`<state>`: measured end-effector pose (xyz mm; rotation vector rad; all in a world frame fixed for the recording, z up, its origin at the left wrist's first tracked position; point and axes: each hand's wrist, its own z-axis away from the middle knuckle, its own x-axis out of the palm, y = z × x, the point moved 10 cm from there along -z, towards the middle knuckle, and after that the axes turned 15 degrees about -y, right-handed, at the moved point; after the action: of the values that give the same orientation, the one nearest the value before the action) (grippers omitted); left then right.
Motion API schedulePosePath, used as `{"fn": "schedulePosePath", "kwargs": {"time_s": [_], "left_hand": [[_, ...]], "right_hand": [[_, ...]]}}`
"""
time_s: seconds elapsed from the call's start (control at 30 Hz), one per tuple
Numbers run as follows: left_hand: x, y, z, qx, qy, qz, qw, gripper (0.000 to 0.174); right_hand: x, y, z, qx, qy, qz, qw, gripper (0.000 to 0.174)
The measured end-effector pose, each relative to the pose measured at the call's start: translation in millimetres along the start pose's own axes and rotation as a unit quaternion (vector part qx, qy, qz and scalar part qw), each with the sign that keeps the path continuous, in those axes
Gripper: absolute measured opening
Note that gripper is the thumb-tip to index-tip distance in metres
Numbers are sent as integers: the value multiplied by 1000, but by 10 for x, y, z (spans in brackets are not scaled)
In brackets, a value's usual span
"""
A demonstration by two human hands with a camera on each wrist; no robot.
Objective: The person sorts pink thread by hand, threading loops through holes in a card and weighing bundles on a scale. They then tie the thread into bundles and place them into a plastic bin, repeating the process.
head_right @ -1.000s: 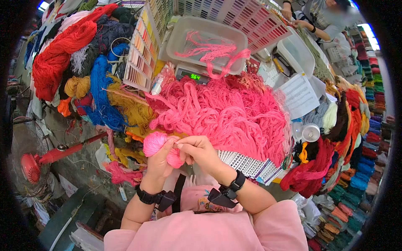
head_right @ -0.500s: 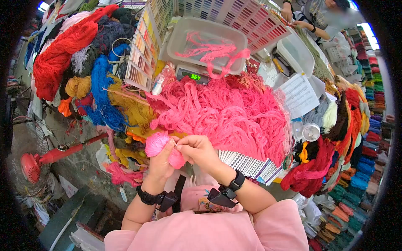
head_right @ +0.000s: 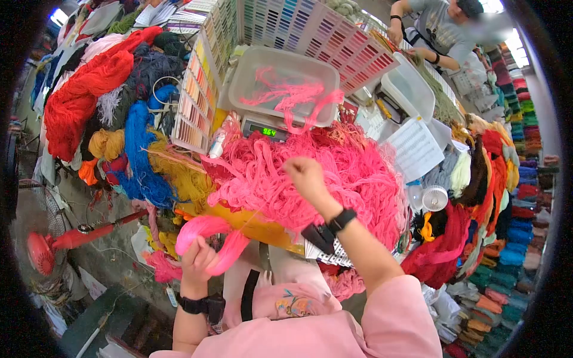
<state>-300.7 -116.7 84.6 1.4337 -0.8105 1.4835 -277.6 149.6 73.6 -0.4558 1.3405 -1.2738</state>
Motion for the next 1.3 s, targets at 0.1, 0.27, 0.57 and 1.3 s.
{"fn": "schedulePosePath", "kwargs": {"time_s": [0.1, 0.27, 0.57, 1.3], "left_hand": [[-199, -11, 321, -16, 63, 23, 998, 18], [-72, -116, 506, -20, -47, 1, 999, 23], [17, 169, 621, 59, 38, -28, 997, 33], [556, -387, 555, -124, 27, -54, 990, 25]], "right_hand": [[-122, 61, -390, -81, 60, 270, 958, 6], [61, 339, -828, 12, 42, 416, 908, 8], [2194, -1240, 1366, -101, -679, -53, 725, 10], [1376, -1905, 1555, -100, -286, 306, 902, 54]]}}
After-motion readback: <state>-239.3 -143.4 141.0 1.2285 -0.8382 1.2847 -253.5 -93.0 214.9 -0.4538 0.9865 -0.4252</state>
